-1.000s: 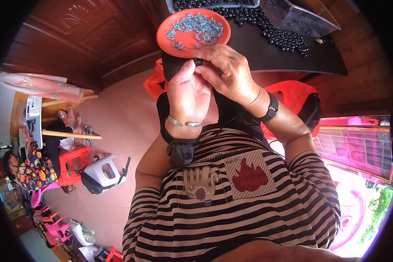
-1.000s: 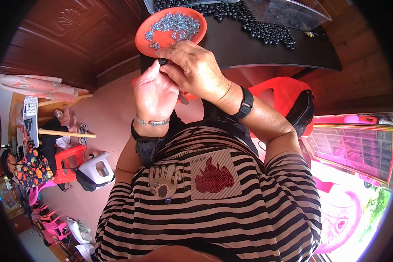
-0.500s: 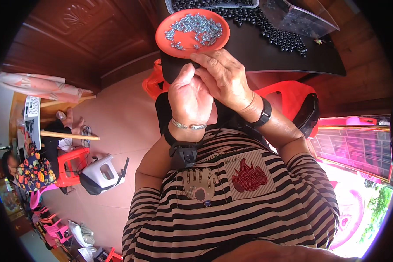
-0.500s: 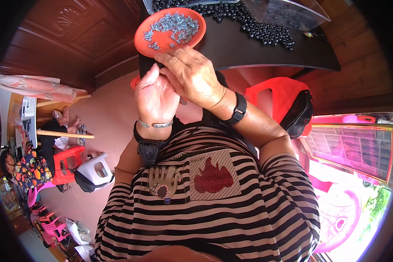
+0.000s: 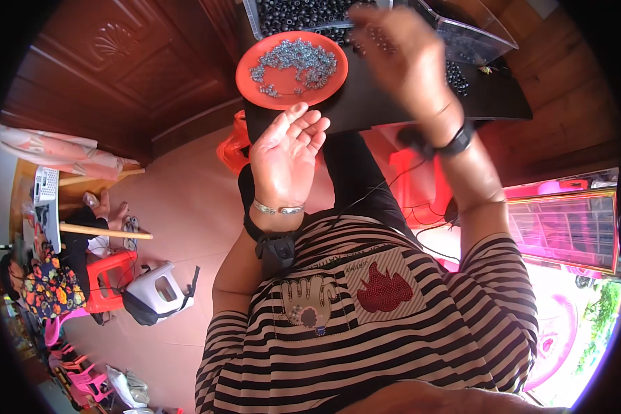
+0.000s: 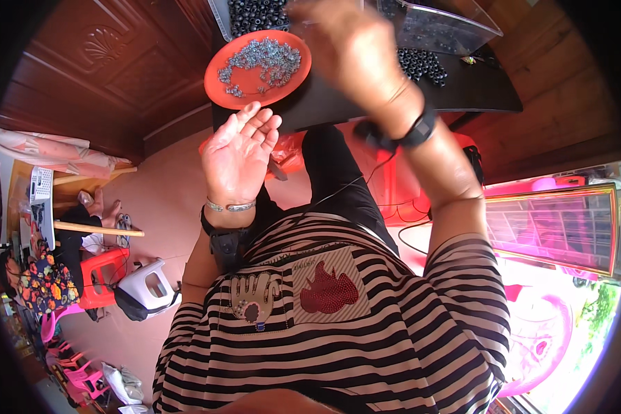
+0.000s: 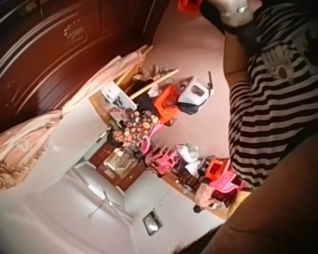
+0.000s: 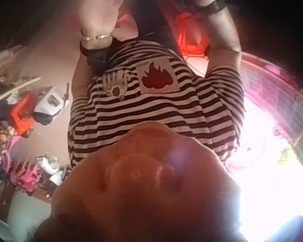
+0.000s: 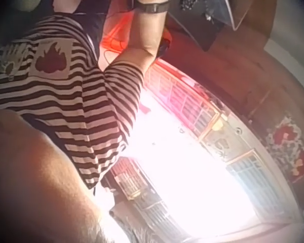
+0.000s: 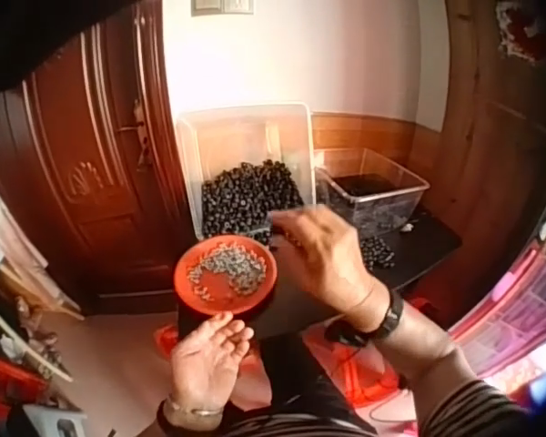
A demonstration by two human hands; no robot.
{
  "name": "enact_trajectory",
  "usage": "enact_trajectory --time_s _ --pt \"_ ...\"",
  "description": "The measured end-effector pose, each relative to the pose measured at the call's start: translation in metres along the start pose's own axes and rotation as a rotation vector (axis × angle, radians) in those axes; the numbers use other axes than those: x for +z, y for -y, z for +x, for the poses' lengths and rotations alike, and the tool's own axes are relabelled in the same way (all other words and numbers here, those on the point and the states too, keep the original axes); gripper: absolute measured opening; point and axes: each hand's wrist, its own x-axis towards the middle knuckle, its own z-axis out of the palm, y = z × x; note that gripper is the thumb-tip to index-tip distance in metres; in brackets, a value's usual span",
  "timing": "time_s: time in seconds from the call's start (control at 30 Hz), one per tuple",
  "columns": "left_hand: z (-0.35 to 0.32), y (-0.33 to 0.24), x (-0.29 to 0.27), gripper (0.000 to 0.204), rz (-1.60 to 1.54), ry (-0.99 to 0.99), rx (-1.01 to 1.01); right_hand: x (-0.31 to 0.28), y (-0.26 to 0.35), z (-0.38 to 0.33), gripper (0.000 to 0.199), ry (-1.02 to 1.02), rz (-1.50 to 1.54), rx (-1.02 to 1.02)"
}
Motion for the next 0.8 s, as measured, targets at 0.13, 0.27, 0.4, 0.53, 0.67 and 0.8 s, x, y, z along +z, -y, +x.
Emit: enact_trajectory --time_s 0.13,0.27,0.4,0.53,0.67,0.8 --pt "0.001 -0.004 -0.005 0.030 0.010 0.016 -0.047 -0.047 -0.087 0.056 0.017 0.041 -0.600 0.186" --pt "-0.003 -0.003 0.003 0.023 0.023 -0.028 -0.069 -0.057 -0.169 0.043 0.027 0.176 -0.713 0.346" --pt "-0.003 -0.003 -0.004 0.023 0.014 -0.003 -0.045 -0.038 -0.150 0.030 0.031 0.299 -0.593 0.400" --pt "-0.001 -0.004 -0.004 0.022 0.025 -0.038 -0.067 0.008 -0.097 0.005 0.022 0.637 -0.196 0.460" --pt "0.002 -0.002 0.001 0.022 0.040 -0.027 -0.100 0.047 -0.095 -0.041 0.021 0.804 -0.161 0.409" --pt "0.003 0.001 -0.010 0.023 0.031 0.031 -0.119 0.064 -0.097 -0.054 0.022 0.937 -0.268 0.413"
